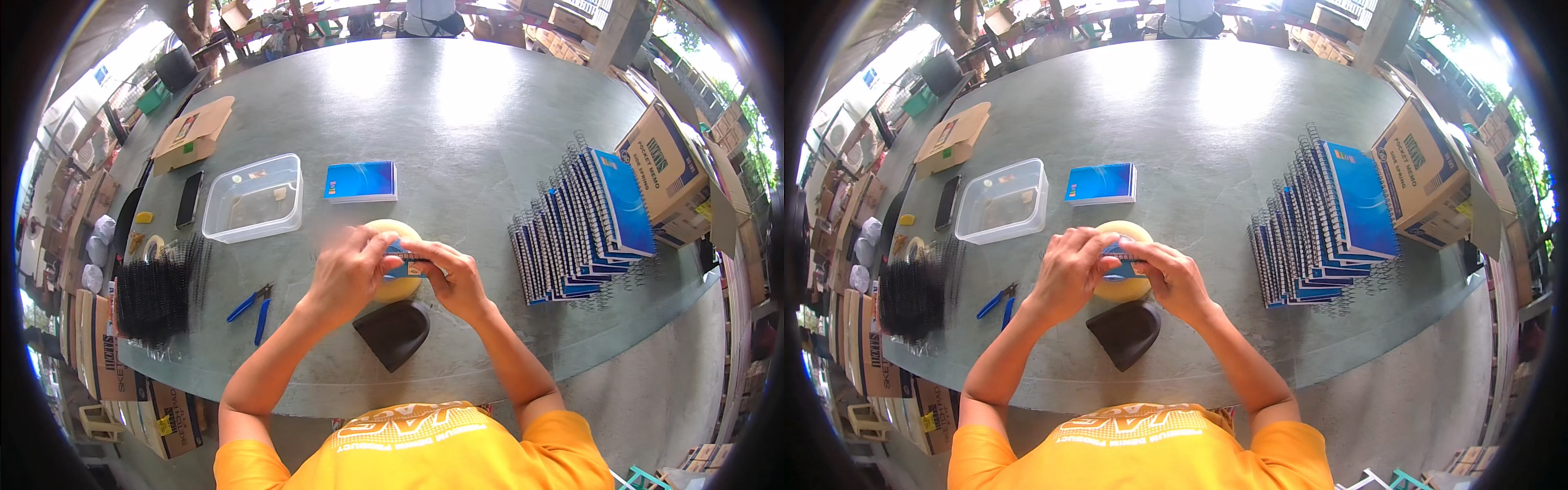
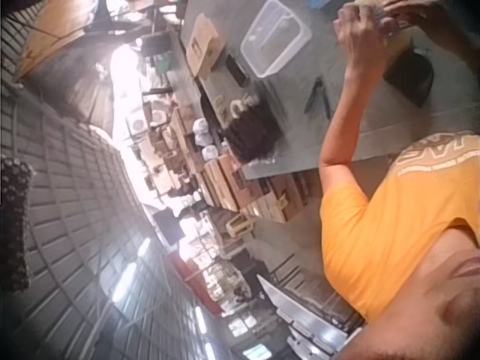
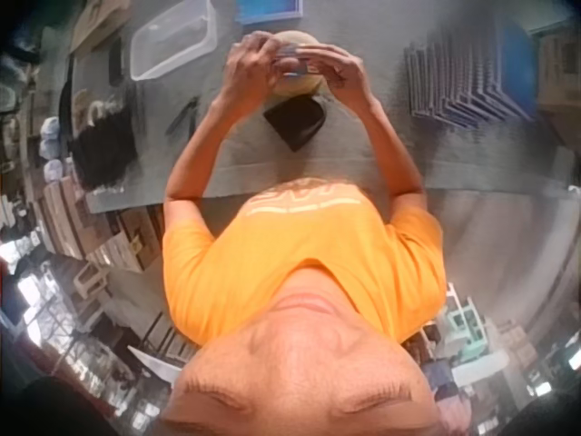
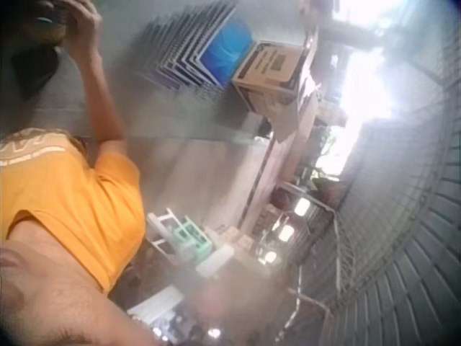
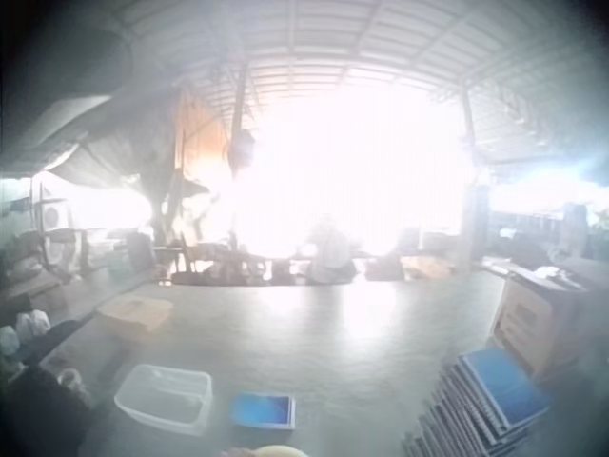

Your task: The person binds notebooks by threading plastic coils through pre-punched holes, cutting the excess coil with pliers, and stacking the finished notebooks.

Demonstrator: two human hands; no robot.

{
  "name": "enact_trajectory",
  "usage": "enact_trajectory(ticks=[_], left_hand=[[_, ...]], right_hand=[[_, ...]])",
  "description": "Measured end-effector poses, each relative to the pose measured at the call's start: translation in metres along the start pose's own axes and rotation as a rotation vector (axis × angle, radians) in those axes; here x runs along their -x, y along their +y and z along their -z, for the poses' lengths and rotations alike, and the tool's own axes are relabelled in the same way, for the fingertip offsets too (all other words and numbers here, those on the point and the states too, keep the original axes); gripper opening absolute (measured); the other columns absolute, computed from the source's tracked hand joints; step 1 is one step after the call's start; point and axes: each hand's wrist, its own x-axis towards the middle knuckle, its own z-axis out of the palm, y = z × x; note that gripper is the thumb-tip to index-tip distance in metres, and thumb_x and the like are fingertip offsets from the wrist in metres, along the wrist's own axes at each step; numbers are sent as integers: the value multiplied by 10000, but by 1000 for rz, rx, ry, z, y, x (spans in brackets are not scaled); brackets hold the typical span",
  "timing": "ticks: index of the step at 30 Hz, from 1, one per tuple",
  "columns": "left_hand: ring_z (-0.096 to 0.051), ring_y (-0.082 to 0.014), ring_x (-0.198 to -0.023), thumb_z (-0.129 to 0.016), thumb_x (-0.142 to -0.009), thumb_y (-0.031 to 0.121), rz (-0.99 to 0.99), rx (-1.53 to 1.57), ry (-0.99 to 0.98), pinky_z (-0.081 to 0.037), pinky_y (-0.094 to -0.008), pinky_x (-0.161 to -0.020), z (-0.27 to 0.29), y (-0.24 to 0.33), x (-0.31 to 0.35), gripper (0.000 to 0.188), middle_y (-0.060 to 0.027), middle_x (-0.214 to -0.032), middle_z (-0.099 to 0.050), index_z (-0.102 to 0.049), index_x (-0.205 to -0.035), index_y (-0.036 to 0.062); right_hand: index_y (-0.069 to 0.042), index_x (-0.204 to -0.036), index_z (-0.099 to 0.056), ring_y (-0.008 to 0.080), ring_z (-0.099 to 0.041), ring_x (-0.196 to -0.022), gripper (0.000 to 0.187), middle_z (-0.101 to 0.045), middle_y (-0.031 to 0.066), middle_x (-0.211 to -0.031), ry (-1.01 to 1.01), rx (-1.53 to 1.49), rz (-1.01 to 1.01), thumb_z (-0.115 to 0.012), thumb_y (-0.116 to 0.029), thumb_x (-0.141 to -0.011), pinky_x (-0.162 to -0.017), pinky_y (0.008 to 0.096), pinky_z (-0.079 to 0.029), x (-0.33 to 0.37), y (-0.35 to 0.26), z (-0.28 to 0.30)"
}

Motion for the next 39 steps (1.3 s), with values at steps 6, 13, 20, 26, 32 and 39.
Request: enact_trajectory(ticks=[6,13,20,26,32,39], left_hand=[[-555,-258,-848,-666,-803,205,-40,-42,-53,-406,-380,-729,3,7,-5,195,-70,-896,-598,-614,-956,96],[-569,-297,-936,-685,-777,191,-33,59,-183,-431,-421,-794,-5,7,-8,252,-105,-972,-620,-606,-986,75],[-586,-329,-932,-654,-775,127,-89,219,-198,-446,-440,-837,-24,18,-16,219,-146,-929,-621,-607,-972,45],[-582,-337,-863,-633,-753,70,-151,251,-183,-469,-414,-786,-29,19,-16,170,-154,-864,-610,-604,-911,15],[-557,-335,-791,-622,-706,-19,-114,307,-109,-470,-409,-724,-16,27,-14,134,-134,-780,-567,-584,-829,20],[-549,-311,-793,-656,-702,-14,-109,441,-102,-452,-393,-709,4,37,-13,146,-116,-770,-550,-576,-819,26]], right_hand=[[-58,-995,-680,194,-684,-788,182,-697,114,-903,-58,131,-99,-671,-73,-814,-706,289,-529,11,11,11],[-64,-970,-691,223,-682,-721,167,-687,133,-841,-39,162,-114,-681,-122,-814,-622,303,-513,16,15,11],[-43,-957,-676,244,-666,-689,158,-668,159,-818,-47,202,-209,-658,-90,-807,-621,310,-504,16,9,10],[-41,-963,-662,247,-661,-682,159,-659,163,-826,3,160,-139,-644,-77,-809,-617,306,-500,18,16,7],[-42,-960,-660,283,-657,-710,156,-666,146,-850,43,273,18,-624,-46,-808,-623,329,-505,21,15,-2],[-27,-964,-654,281,-662,-756,166,-668,146,-883,-12,191,45,-643,-28,-798,-625,312,-516,26,-13,4]])
